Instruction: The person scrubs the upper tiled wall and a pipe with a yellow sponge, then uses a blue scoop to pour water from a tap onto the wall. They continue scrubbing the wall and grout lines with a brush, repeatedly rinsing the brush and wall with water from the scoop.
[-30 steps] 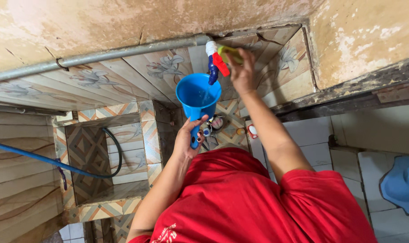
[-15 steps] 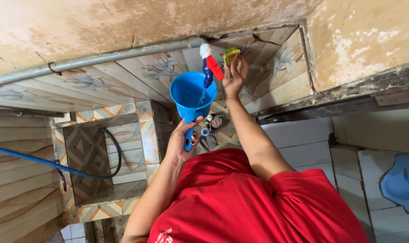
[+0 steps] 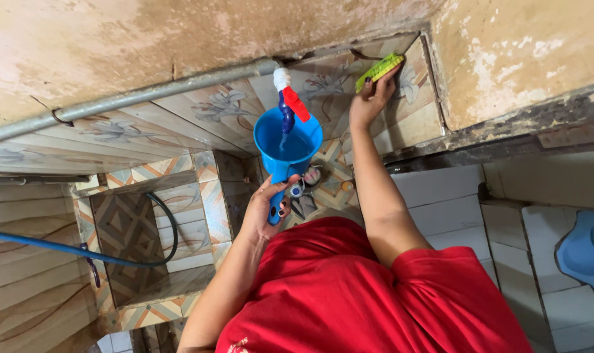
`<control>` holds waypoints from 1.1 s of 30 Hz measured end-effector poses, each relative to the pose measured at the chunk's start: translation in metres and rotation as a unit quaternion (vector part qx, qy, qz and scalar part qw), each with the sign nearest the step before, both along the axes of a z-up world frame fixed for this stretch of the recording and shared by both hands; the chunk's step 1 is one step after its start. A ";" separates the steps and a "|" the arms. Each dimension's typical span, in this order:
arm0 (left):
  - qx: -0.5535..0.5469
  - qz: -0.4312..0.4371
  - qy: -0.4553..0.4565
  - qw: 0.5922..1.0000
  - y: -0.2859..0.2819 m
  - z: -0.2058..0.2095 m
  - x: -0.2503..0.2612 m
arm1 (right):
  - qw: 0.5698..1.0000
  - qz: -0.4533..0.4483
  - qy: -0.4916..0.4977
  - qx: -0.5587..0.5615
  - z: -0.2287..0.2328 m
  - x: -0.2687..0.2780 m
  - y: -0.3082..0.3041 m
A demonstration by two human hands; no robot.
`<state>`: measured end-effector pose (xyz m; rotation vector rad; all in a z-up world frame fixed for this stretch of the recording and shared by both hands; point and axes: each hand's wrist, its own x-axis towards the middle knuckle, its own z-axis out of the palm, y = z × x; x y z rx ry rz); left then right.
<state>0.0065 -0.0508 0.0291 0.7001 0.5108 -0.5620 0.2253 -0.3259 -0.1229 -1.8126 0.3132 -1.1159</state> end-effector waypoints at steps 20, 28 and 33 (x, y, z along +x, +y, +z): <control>0.026 -0.025 -0.020 0.999 -0.001 0.013 0.006 | 0.996 -0.063 0.057 -0.041 -0.047 0.003 -0.003; 0.024 -0.024 -0.008 0.999 -0.005 0.006 0.018 | 0.995 0.000 0.043 -0.093 0.042 -0.011 0.009; 0.018 -0.033 -0.018 0.999 -0.005 0.006 0.022 | 0.988 -0.048 0.017 -0.147 0.062 -0.007 -0.003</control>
